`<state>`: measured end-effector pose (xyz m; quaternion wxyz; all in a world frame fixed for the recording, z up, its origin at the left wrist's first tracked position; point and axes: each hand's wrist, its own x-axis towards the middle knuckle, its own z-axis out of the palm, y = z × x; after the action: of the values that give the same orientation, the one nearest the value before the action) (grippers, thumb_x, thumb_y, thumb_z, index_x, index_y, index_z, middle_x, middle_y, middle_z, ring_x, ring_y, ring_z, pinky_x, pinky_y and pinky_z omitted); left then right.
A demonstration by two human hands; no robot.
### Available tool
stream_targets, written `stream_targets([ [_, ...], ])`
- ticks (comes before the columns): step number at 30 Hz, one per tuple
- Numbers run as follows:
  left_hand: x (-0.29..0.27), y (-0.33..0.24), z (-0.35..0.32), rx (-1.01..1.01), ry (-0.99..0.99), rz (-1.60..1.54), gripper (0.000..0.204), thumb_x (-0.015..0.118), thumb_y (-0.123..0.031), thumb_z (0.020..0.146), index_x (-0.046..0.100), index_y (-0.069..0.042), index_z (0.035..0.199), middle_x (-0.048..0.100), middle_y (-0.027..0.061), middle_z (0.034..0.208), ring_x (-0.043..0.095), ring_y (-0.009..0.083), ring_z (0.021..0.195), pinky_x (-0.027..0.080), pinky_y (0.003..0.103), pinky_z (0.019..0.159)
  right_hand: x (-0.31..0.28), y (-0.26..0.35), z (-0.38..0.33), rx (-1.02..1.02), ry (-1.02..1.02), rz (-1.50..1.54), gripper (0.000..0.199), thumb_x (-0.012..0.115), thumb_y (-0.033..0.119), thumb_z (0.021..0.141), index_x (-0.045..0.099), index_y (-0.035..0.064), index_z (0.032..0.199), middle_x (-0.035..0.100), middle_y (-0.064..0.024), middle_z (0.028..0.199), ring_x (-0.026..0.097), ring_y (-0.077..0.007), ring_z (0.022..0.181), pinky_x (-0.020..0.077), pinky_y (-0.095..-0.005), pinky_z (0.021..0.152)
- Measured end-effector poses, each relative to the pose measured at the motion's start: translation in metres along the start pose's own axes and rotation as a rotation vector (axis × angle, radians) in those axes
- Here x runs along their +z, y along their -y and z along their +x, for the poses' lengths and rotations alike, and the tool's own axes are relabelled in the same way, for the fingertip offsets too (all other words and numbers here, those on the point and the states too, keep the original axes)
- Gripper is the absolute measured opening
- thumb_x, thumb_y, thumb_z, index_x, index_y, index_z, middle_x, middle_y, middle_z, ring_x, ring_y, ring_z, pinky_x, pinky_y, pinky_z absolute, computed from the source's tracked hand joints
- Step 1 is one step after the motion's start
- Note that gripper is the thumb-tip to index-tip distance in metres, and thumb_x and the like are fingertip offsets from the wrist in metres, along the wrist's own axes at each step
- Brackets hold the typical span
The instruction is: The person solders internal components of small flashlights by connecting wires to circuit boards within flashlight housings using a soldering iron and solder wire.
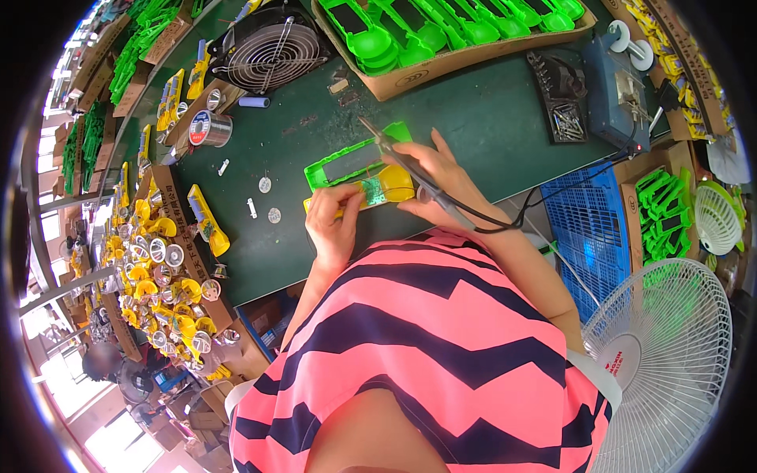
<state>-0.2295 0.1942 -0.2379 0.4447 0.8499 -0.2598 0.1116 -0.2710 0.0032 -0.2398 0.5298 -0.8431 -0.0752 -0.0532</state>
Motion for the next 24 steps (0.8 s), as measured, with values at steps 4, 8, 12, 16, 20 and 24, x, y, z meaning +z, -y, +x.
stream_targets([
  [4,-0.001,-0.002,0.007,0.107,0.076,0.072,0.013,0.069,-0.001,0.062,0.063,-0.006,0.072,0.057,0.004,0.074,0.051,0.0205,0.067,0.041,0.03,0.058,0.0,0.004,-0.024,-0.084,-0.197,-0.018,0.034,0.07,0.015,0.068,0.055,0.0053,0.097,0.063,-0.0042,0.082,0.057,-0.0179,0.06,0.0178,-0.0488,0.104],
  [8,-0.005,-0.003,0.003,0.009,0.124,0.02,0.012,0.07,-0.002,0.062,0.062,-0.004,0.071,0.052,0.007,0.088,0.051,0.0216,0.075,0.042,0.03,0.061,-0.002,0.003,-0.044,-0.274,-0.305,-0.316,0.026,0.068,0.01,0.07,0.055,0.0027,0.091,0.061,-0.0055,0.068,0.057,-0.0162,0.058,0.0239,-0.0507,0.1],
  [12,-0.008,-0.006,0.005,-0.122,0.131,-0.012,0.01,0.067,0.0,0.063,0.062,-0.002,0.071,0.054,0.0081,0.089,0.054,0.021,0.082,0.046,0.029,0.069,0.019,-0.009,-0.053,-0.238,-0.532,0.026,0.023,0.062,-0.001,0.069,0.056,0.0004,0.09,0.061,-0.0048,0.059,0.057,-0.0123,0.054,0.027,-0.0482,0.099],
  [16,-0.006,-0.003,0.005,-0.129,0.146,0.045,0.008,0.066,0.001,0.063,0.06,-0.001,0.067,0.053,0.0084,0.088,0.054,0.0212,0.081,0.046,0.029,0.068,0.032,-0.01,-0.056,0.05,-0.651,0.422,0.019,0.061,-0.002,0.072,0.054,-0.0024,0.09,0.061,-0.006,0.062,0.063,-0.0109,0.059,0.0292,-0.0415,0.1],
  [20,-0.004,-0.005,0.008,-0.11,0.17,0.096,0.007,0.065,0.0,0.062,0.059,-0.001,0.065,0.053,0.0087,0.086,0.054,0.022,0.079,0.045,0.029,0.063,0.037,-0.004,-0.055,0.149,-0.661,0.59,0.02,0.061,-0.003,0.073,0.054,-0.0018,0.091,0.061,-0.0063,0.063,0.062,-0.0107,0.06,0.0307,-0.0369,0.1],
  [24,-0.003,-0.004,0.008,-0.08,0.169,0.115,0.007,0.065,0.0,0.062,0.058,-0.001,0.064,0.053,0.0089,0.086,0.054,0.0222,0.077,0.045,0.03,0.062,0.035,-0.007,-0.051,0.017,-0.618,0.372,0.019,0.061,-0.002,0.073,0.054,-0.0009,0.091,0.062,-0.0054,0.061,0.062,-0.009,0.061,0.0302,-0.0375,0.1],
])
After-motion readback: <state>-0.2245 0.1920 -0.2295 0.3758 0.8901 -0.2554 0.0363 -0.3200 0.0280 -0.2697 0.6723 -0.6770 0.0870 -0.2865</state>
